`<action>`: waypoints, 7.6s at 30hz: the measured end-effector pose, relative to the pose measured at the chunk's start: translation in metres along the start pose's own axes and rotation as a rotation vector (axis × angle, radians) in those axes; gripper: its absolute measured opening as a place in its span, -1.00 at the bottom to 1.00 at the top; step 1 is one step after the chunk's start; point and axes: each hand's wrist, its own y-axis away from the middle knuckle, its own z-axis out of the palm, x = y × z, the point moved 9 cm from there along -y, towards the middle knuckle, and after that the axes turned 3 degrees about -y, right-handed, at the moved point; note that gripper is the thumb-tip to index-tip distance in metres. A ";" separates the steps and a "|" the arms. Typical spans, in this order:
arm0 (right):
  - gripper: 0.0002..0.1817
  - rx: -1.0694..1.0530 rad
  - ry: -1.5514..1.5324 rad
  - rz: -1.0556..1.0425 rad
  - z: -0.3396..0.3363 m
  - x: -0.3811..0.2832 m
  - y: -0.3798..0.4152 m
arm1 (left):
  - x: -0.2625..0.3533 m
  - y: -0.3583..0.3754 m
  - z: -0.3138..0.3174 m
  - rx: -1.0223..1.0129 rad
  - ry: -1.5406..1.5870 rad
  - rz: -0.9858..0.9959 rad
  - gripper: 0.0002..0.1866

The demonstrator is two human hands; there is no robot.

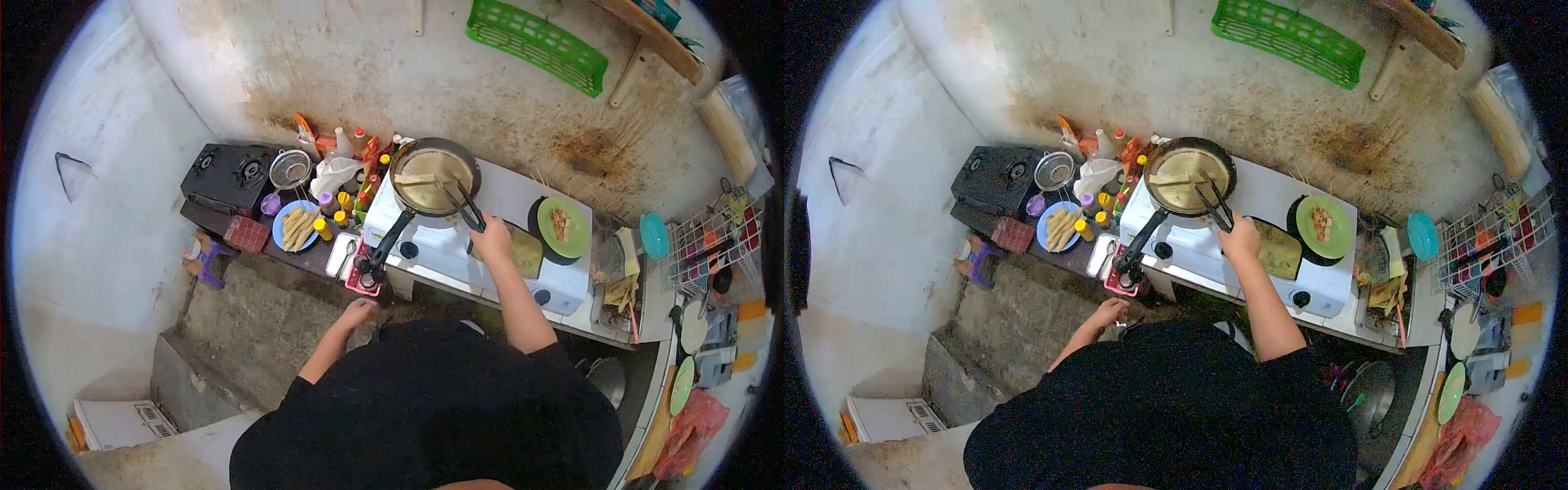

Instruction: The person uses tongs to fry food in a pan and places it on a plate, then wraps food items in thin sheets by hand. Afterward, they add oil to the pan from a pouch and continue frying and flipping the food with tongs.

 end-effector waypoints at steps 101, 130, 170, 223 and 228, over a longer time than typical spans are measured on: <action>-0.66 0.539 -0.058 0.323 -0.208 0.452 -0.017 | 0.085 0.062 0.305 -0.074 -0.277 -0.213 -0.69; -0.73 0.176 -0.241 -0.568 -0.230 0.052 0.021 | 0.246 0.009 0.278 -0.115 0.452 0.598 -0.80; -0.54 -0.299 0.487 -0.018 -0.012 -0.022 -0.179 | 0.194 -0.067 0.236 -0.410 1.117 0.082 -0.89; -0.59 0.344 -0.496 -0.327 -0.337 0.148 0.001 | 0.045 0.003 0.236 0.167 1.141 -0.392 -0.92; -0.55 0.233 -0.011 -0.123 -0.341 0.265 0.016 | 0.072 0.004 0.263 0.136 1.111 -0.363 -0.92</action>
